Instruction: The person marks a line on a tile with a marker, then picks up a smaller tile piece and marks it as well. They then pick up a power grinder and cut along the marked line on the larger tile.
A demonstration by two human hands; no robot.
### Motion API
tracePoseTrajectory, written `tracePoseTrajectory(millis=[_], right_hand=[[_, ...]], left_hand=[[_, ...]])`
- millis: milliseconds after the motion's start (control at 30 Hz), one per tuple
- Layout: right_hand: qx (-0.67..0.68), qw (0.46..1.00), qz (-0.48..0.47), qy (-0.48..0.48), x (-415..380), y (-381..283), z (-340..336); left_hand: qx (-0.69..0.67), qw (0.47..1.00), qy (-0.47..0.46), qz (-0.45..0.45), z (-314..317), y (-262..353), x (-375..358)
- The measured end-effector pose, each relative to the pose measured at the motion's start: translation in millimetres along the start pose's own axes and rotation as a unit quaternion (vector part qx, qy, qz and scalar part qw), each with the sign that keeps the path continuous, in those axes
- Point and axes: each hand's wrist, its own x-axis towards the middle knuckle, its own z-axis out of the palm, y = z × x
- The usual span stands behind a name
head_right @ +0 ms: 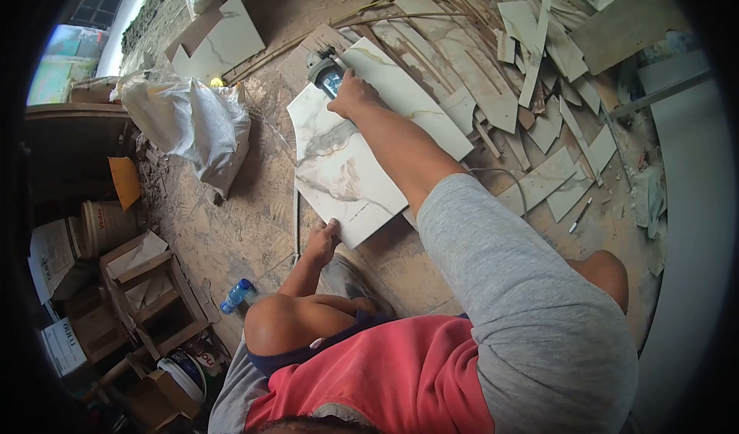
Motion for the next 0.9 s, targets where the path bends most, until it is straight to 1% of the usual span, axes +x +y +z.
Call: tracePoseTrajectory(millis=[500,567,733,900], right_hand=[[-0.006,1.000,0.000,-0.006,-5.7,7.1,-0.1],[-0.011,1.000,0.008,-0.025,-5.6,7.9,-1.0],[-0.019,0.999,0.007,-0.030,-7.5,10.9,-1.9],[-0.020,0.999,0.005,-0.036,-11.2,14.0,-3.2]], left_hand=[[0.002,1.000,-0.008,-0.003,-2.4,-0.3,1.1],[0.014,1.000,-0.009,-0.011,-7.6,-2.2,3.9],[0.027,1.000,-0.007,-0.011,-7.9,-2.9,3.9],[0.026,0.999,-0.022,-0.016,-12.7,-5.2,7.1]])
